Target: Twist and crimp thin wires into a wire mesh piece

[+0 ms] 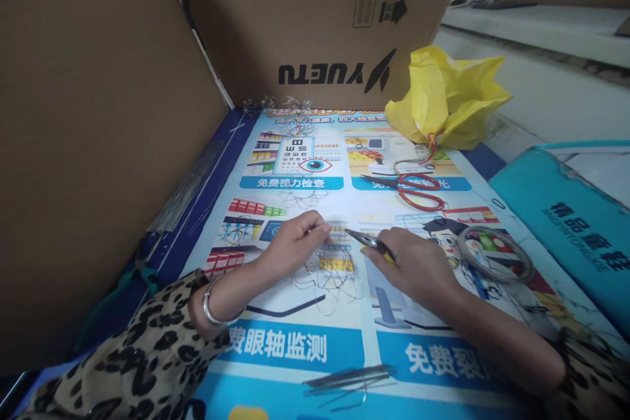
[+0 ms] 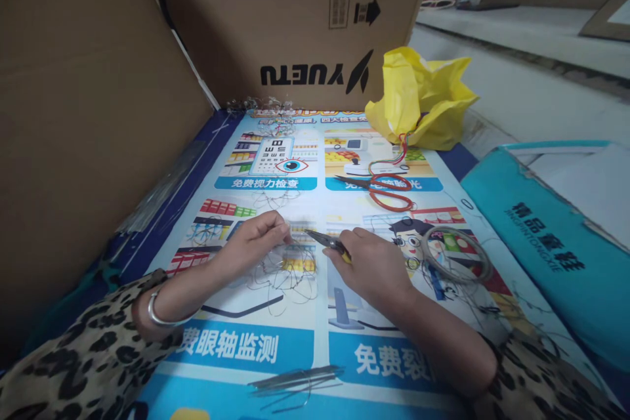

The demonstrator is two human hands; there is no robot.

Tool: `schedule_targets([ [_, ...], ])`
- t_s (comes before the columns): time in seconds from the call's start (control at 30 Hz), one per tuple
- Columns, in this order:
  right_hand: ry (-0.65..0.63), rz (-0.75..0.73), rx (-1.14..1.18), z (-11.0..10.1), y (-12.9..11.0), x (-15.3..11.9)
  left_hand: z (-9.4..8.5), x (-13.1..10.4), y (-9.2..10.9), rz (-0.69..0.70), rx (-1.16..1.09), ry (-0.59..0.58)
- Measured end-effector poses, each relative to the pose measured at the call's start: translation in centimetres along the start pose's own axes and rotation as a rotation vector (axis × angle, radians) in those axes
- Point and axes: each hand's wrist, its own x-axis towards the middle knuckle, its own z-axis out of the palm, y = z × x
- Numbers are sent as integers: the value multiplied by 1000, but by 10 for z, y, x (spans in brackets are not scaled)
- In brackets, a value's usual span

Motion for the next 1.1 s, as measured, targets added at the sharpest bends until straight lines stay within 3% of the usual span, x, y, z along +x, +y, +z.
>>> schedule_targets([
  [0.27,203,-131,-75,3,-3,1,3,-1,1,-24,-17,7],
  [0.57,336,-270,-266,-4,-2,4,4,-2,1,-12,13,17],
  [0.97,310,-310,-303,-5,-3,5,4,-2,0,-13,41,28],
  [1.1,264,-240,-247,-1,-5,3,4,-2,1,-7,41,29],
])
